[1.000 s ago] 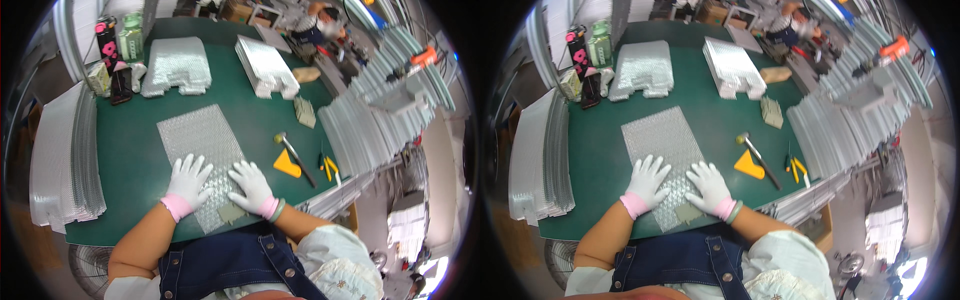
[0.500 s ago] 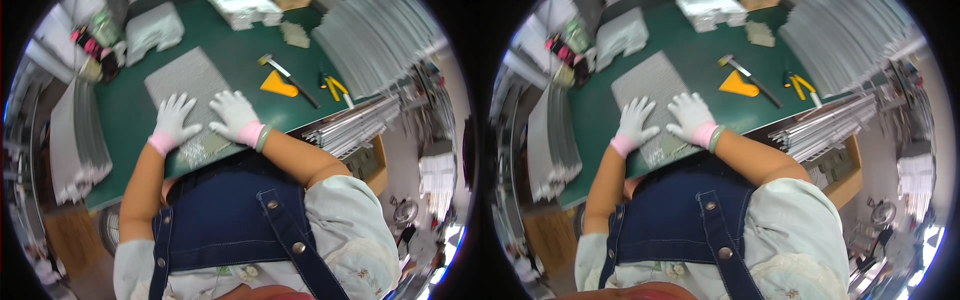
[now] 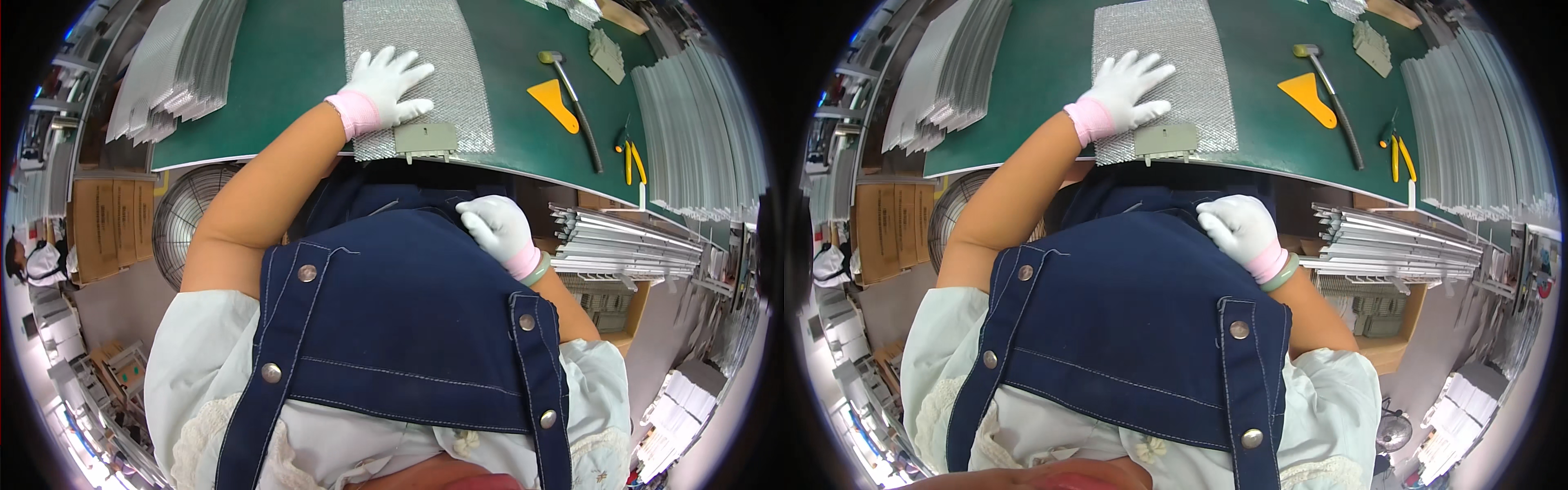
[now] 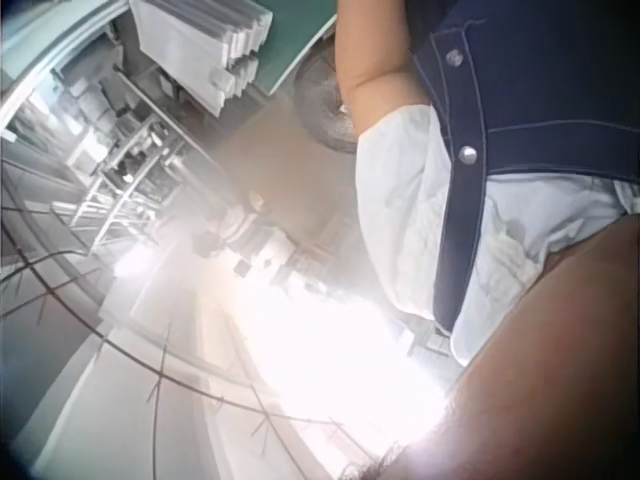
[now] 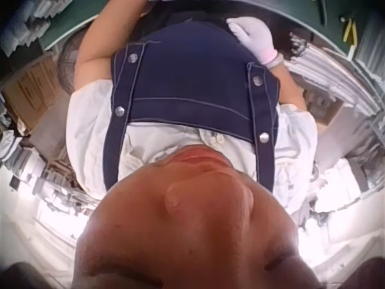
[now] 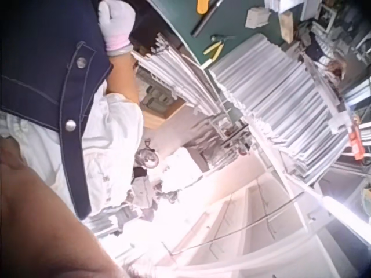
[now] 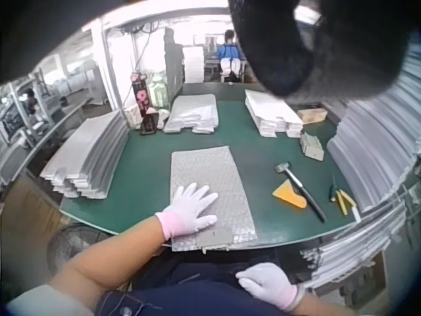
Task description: The person assembles rectangular metal frames by inserting mesh screens into white frames and securing them with a handheld stapler. They align the mesh and frame components, then fasten the screen to the frame edges. The process is repeated for multiple units on a green workbench.
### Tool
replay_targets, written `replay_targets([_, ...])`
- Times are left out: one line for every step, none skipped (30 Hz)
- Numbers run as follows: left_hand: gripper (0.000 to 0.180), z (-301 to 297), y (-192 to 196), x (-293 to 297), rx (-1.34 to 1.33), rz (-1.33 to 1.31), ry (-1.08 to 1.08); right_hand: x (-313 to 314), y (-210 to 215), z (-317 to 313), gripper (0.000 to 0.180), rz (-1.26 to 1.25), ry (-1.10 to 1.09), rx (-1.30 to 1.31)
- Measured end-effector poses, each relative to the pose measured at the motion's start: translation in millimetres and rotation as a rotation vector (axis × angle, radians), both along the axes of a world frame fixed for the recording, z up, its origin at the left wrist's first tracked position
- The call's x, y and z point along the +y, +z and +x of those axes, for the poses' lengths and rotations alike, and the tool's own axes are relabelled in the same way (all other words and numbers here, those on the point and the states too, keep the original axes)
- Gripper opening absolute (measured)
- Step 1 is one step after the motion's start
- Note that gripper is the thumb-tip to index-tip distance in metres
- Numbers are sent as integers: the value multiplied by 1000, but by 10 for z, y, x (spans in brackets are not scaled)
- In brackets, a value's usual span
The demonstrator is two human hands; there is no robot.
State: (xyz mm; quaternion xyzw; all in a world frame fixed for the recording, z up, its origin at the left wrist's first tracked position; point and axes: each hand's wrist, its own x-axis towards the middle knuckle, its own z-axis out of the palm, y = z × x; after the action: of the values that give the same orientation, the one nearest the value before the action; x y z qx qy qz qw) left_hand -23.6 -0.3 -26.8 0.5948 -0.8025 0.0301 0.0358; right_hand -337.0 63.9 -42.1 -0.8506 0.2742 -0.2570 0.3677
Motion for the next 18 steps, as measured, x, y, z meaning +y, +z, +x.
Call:
replay_targets([69, -92, -47, -25, -1, 2, -28, 67, -103, -78, 19, 169, -146, -13])
replay_targets([68, -104, -45, -52, -7, -2, -52, 78, -195, -168, 22, 196, -251, -13])
replay_targets([69, -129, 30, -78, 5, 39, -67, 54, -279, -274, 26, 216, -381, -8])
replay_targets([69, -78, 20, -70, -16, 52, -67, 45, -324, -382, 26, 113, -453, -7])
replay_targets([69, -35, -16, -35, -22, 12, -64, -5, -367, -556, 24, 13, -498, 39])
replay_targets([70, 4, -6, -22, -44, 33, -70, -102, -394, -806, 24, -43, -573, 94])
replay_targets([71, 54, -51, 11, -44, 21, -69, -205, -397, -1092, 24, -100, -635, 150])
replay_targets([70, 107, -63, 47, -46, 16, -70, -279, -399, -1354, 25, -232, -855, 262])
replay_targets([68, 81, -55, 49, -30, 18, -67, -316, -418, -1656, 27, -366, -1078, 381])
replay_targets([67, 51, -58, 29, -13, 6, -81, -293, -667, -2058, 35, -560, -1323, 478])
replay_targets([65, 40, -64, 11, 0, -5, -88, -261, -922, -2458, 44, -706, -1586, 558])
replay_targets([65, 17, -79, -11, 28, -20, -101, -192, -1117, -2804, 51, -393, -1759, 637])
replay_targets([65, -19, -95, -50, 60, -36, -115, -111, -1313, -3034, 58, 66, -1811, 638])
replay_targets([64, -52, -126, -94, 97, -46, -133, -27, -1504, -3210, 66, 525, -1770, 579])
replay_targets([63, -42, -153, -107, 129, -51, -142, 40, -1677, -3233, 73, 792, -1717, 483])
replay_targets([62, 0, -176, -91, 152, -57, -137, 91, -1811, -3082, 72, 646, -1719, 384])
replay_targets([61, 40, -195, -73, 175, -63, -131, 157, -1919, -2933, 70, 503, -1705, 291])
replay_targets([57, 95, -199, -29, 179, -71, -112, 135, -1862, -2758, 61, 518, -1709, 115])
